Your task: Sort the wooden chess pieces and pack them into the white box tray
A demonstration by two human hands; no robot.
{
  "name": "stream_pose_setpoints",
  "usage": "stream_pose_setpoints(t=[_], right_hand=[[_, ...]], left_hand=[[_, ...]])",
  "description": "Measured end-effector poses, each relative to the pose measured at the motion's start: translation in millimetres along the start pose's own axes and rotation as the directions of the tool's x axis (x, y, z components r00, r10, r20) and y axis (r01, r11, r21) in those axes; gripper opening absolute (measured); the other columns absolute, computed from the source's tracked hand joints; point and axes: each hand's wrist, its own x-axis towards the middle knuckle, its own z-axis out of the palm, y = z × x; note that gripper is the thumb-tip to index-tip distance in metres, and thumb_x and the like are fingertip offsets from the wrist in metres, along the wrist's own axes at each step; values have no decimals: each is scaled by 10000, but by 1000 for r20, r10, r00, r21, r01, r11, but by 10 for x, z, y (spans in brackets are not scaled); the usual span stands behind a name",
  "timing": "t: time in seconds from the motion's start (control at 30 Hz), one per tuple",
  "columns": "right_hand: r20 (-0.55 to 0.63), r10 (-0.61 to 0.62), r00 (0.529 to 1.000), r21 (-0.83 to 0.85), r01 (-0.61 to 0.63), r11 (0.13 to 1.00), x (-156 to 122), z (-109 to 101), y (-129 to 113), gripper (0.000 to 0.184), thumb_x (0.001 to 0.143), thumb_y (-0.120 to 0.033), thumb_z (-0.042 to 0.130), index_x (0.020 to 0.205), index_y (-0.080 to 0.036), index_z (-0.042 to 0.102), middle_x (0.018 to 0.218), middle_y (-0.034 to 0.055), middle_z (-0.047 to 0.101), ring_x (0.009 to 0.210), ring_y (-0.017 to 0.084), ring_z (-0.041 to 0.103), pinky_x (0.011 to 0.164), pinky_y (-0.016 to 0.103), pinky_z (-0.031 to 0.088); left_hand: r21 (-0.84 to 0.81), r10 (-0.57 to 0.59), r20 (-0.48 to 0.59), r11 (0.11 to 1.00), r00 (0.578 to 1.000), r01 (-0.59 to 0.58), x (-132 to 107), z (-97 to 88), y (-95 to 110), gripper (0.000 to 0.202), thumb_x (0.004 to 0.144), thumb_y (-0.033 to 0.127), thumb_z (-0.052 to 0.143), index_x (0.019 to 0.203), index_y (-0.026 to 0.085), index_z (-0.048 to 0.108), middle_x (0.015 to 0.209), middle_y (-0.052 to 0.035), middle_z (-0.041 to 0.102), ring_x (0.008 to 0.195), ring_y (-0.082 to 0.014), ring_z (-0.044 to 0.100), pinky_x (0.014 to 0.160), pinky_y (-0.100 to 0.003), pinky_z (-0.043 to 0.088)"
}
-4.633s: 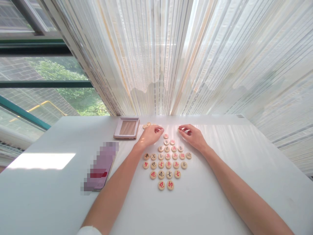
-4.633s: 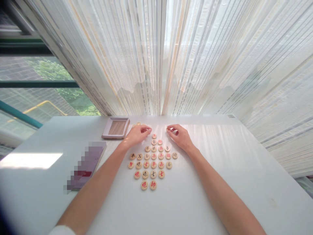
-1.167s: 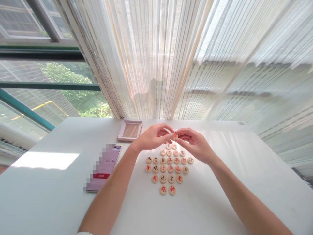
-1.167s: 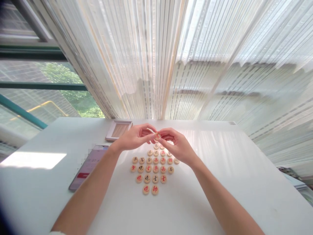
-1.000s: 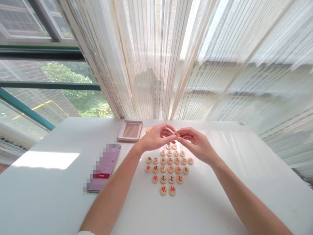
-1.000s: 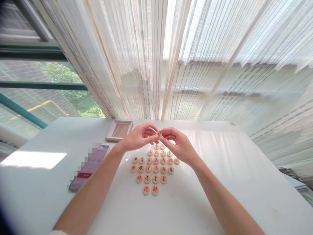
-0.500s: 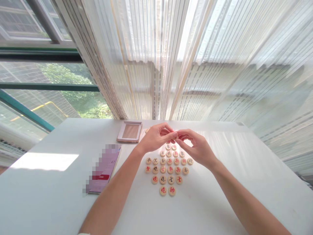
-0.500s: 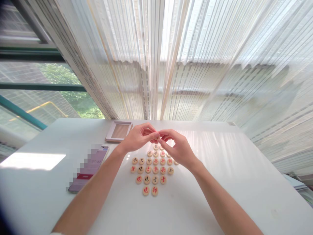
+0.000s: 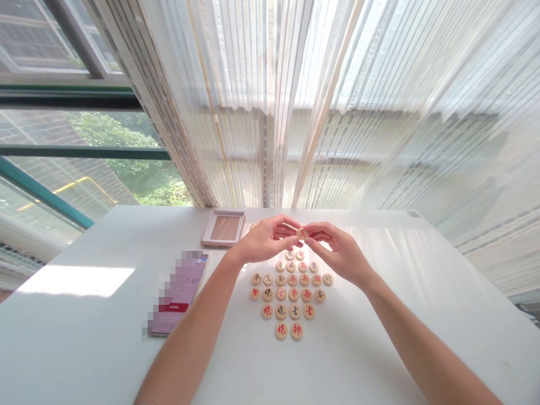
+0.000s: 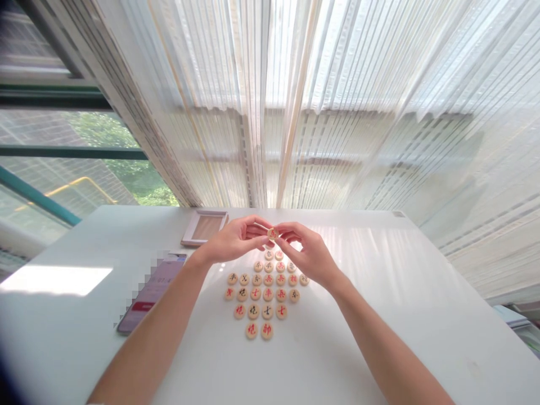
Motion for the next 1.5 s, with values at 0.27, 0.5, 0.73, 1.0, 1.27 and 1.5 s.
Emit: stream_pose_setpoints(t=[0.27, 0.5, 0.73, 1.0, 1.27, 1.5], right_hand=[[7, 15, 1000, 67, -16, 998, 6, -19, -23, 293, 921, -462, 665, 1114, -244, 694, 1059, 72, 749, 953, 245, 731, 904, 440, 610], [-8, 59, 998, 58, -58, 997, 14, -46, -10, 279, 873, -473, 723, 1032, -245, 700, 995, 64, 756, 932, 246, 735, 849, 409, 631], [-5, 82, 997, 90, -81, 993, 10, -48, -7, 274, 831, -448, 775, 971, -230, 686, 920, 49, 746, 852, 227, 734, 784, 384, 642], [-22, 79, 997, 123, -75, 989, -5, -37, -39, 210, 859, -409, 760, 909, -215, 696, 866, 46, 747, 807, 216, 743, 754, 356, 627], [32, 83, 996, 164, -87, 983, -1, -38, -45, 203, 925, -390, 683, 1000, -204, 713, 911, 58, 750, 844, 211, 744, 794, 370, 628], [110, 85, 990, 189, -105, 976, 4, -56, -44, 242, 905, -364, 710, 1089, -207, 692, 1032, 73, 745, 951, 233, 742, 859, 396, 627]], left_hand=[[66, 40, -22, 997, 999, -39, -6, 39, 30, 301, 913, 345, 685, 1138, 153, 626, 1014, -119, 766, 964, -238, 750, 827, -377, 601], [202, 101, -57, 975, 993, -88, -27, 79, 83, 253, 899, 320, 698, 1111, 186, 669, 1028, -65, 759, 979, -205, 733, 898, -354, 584], [255, 125, -45, 961, 991, -110, -50, 111, 95, 217, 914, 328, 681, 1084, 193, 677, 990, -48, 771, 956, -201, 743, 903, -361, 588], [260, 129, -15, 958, 992, -121, -67, 102, 117, 211, 927, 330, 669, 1081, 187, 671, 990, -51, 778, 968, -201, 746, 909, -352, 589], [257, 120, -14, 960, 993, -113, -72, 29, 94, 211, 914, 299, 679, 1092, 188, 670, 997, -56, 783, 981, -212, 747, 920, -369, 582], [203, 90, -5, 975, 996, -88, -54, 2, 53, 234, 910, 320, 686, 1097, 182, 670, 988, -73, 781, 964, -220, 749, 897, -383, 589]])
